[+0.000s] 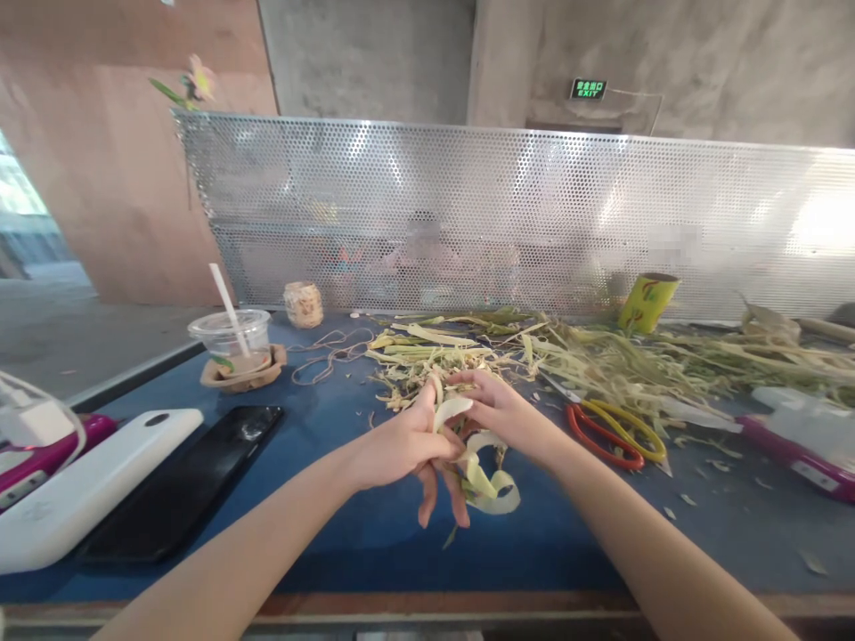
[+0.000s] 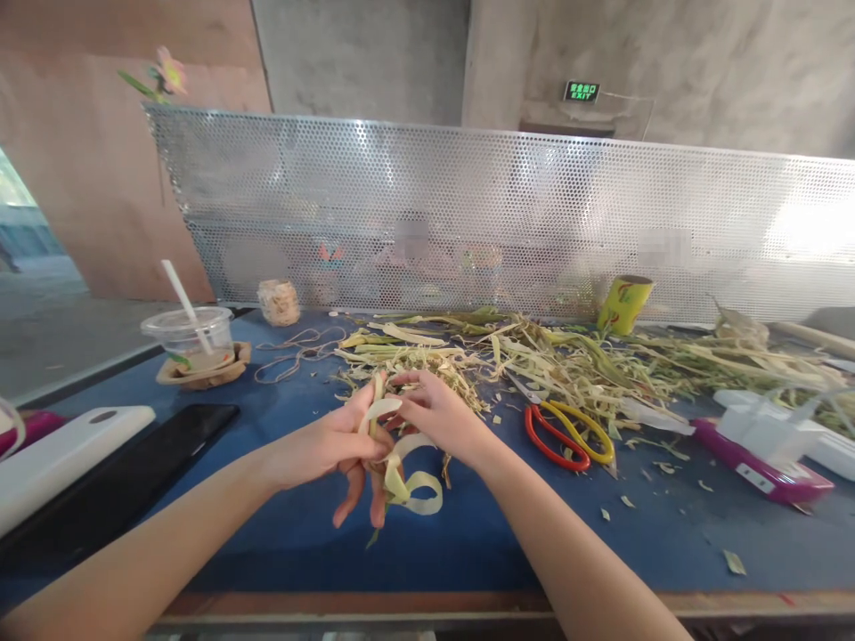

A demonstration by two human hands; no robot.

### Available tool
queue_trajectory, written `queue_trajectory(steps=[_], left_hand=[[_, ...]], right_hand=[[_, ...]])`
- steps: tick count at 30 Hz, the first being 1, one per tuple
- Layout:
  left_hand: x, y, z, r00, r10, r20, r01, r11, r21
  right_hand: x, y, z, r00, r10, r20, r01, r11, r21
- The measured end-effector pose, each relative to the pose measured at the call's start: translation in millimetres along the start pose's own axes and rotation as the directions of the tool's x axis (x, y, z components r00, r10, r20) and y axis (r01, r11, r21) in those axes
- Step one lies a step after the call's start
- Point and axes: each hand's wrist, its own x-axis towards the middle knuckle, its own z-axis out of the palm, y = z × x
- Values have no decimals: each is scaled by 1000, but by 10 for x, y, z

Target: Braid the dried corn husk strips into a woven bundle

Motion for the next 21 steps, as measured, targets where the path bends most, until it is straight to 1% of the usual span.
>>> queue_trajectory(steps=[2,6,8,11,15,18,21], left_hand=[[19,-18,27,1000,-12,0,12,1000,19],[37,-30,80,999,-3,-37,5,999,54],[34,-21,104,997,-23,-75,29,996,79],[30,-24,122,991,-59,-122,73,991,110],[34,-71,103,991,-99,-95,111,985,133],[34,-94,84,992,-90,-94,104,982,155],[30,-91,76,993,-50,-106,65,988,142]], right_hand=[[13,9,16,998,65,13,-66,993,97],[8,5,29,994,98,47,-108,940,324],[4,2,29,992,113,51,-124,916,383],[5,5,30,992,120,48,-130,919,372],[20,22,34,992,125,12,-124,961,248],[22,38,20,996,81,-24,-74,976,205],[15,42,-14,999,31,-33,-22,969,245]])
